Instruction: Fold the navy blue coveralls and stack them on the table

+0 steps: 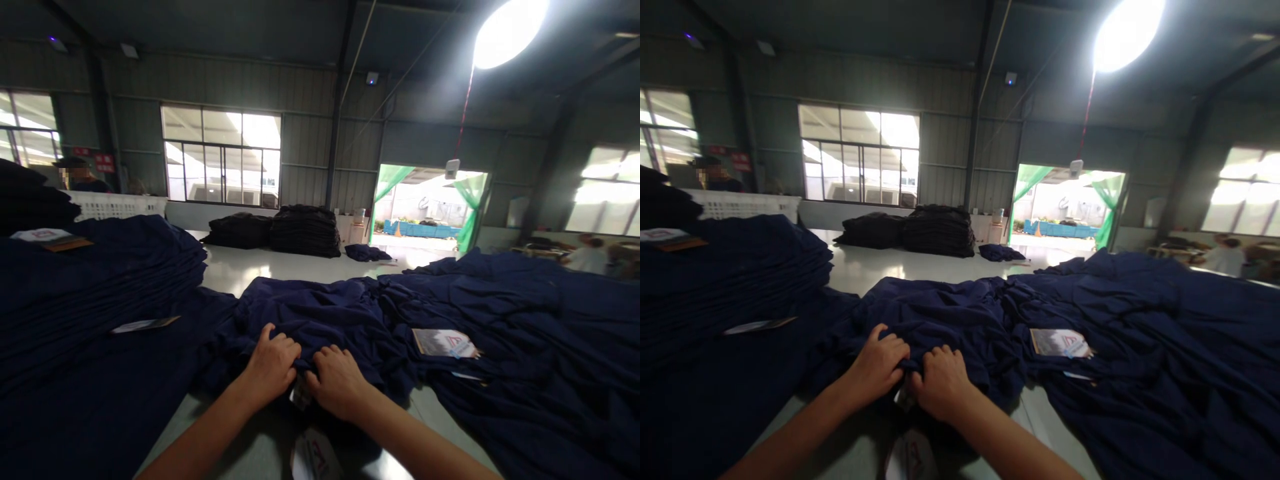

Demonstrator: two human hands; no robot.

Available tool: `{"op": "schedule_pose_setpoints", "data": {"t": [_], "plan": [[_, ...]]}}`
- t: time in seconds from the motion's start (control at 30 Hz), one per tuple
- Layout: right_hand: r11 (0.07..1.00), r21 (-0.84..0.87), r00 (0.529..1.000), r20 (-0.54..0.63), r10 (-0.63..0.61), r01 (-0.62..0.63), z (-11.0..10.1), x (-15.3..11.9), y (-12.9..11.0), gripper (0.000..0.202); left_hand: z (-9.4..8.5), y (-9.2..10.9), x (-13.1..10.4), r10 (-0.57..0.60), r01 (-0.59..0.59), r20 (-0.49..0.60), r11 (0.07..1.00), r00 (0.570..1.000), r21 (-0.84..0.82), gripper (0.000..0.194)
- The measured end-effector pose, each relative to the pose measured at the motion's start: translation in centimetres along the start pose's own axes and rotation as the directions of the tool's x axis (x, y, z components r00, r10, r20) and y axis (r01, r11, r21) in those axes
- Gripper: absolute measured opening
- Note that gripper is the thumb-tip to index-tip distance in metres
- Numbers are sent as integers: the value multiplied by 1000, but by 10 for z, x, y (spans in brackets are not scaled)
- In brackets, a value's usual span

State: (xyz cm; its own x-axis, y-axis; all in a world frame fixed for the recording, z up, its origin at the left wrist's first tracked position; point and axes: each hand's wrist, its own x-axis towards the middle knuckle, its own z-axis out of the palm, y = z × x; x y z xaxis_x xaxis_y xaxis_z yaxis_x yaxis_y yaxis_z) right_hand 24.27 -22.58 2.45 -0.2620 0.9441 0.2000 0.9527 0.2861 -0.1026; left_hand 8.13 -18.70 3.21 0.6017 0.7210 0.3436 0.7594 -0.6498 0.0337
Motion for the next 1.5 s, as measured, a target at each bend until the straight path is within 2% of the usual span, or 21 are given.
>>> {"op": "schedule_pose_setpoints", "data": {"t": [0.2,0.27,0.33,0.4,0.5,0.57,0.6,0.67,0.73,0.8,0.87,0.93,1.0,1.07,1.23,1.4,1.5], "plan": [[997,-20,997,-24,68,-69,13,7,6,33,-5,0,0,8,-8,1,1000,1000,-15,13],[998,-46,998,-49,50,-52,14,10,4,25,-8,1,0,16,-16,22,1000,1000,-17,14],[996,-91,994,-108,-6,-4,15,12,0,20,-12,2,-2,30,-29,76,999,997,-23,17],[991,-131,989,-137,-55,37,16,11,-5,27,-16,4,-5,27,-23,169,999,985,-23,25],[989,-141,999,0,-45,44,13,2,-6,26,-20,1,-10,-3,39,377,995,926,-89,43],[993,-69,988,130,-86,96,4,-4,-1,33,-21,-4,-11,42,72,467,972,883,-223,50],[992,-7,978,172,-121,124,-2,-6,3,33,-22,-7,-10,74,75,460,952,885,-296,47],[987,102,974,179,-138,121,-15,-6,12,32,-21,-12,-6,79,63,347,922,935,-381,31],[992,119,992,122,-42,27,-25,-4,21,39,-18,-14,-2,12,63,205,932,979,-357,28],[997,71,997,73,36,-41,-26,-1,27,41,-13,-13,0,-27,70,156,958,987,-278,30],[998,40,994,101,50,-54,-18,1,31,58,-6,-12,-1,-40,94,250,974,967,-205,50],[997,41,983,174,63,-71,-4,2,35,73,1,-14,-4,-73,144,404,978,912,-148,75],[992,51,968,233,98,-113,10,2,39,74,7,-19,-7,-117,199,511,974,851,-109,80],[987,66,954,273,123,-146,19,2,42,74,10,-25,-9,-134,230,553,967,822,-108,78],[980,124,930,352,104,-157,21,3,49,77,11,-32,-10,-104,242,591,957,800,-159,77],[980,125,937,334,103,-153,23,3,49,77,20,-33,-10,-101,231,577,960,810,-157,79],[981,102,933,339,124,-167,25,5,49,77,24,-35,-7,-103,244,591,956,800,-164,82]]}}
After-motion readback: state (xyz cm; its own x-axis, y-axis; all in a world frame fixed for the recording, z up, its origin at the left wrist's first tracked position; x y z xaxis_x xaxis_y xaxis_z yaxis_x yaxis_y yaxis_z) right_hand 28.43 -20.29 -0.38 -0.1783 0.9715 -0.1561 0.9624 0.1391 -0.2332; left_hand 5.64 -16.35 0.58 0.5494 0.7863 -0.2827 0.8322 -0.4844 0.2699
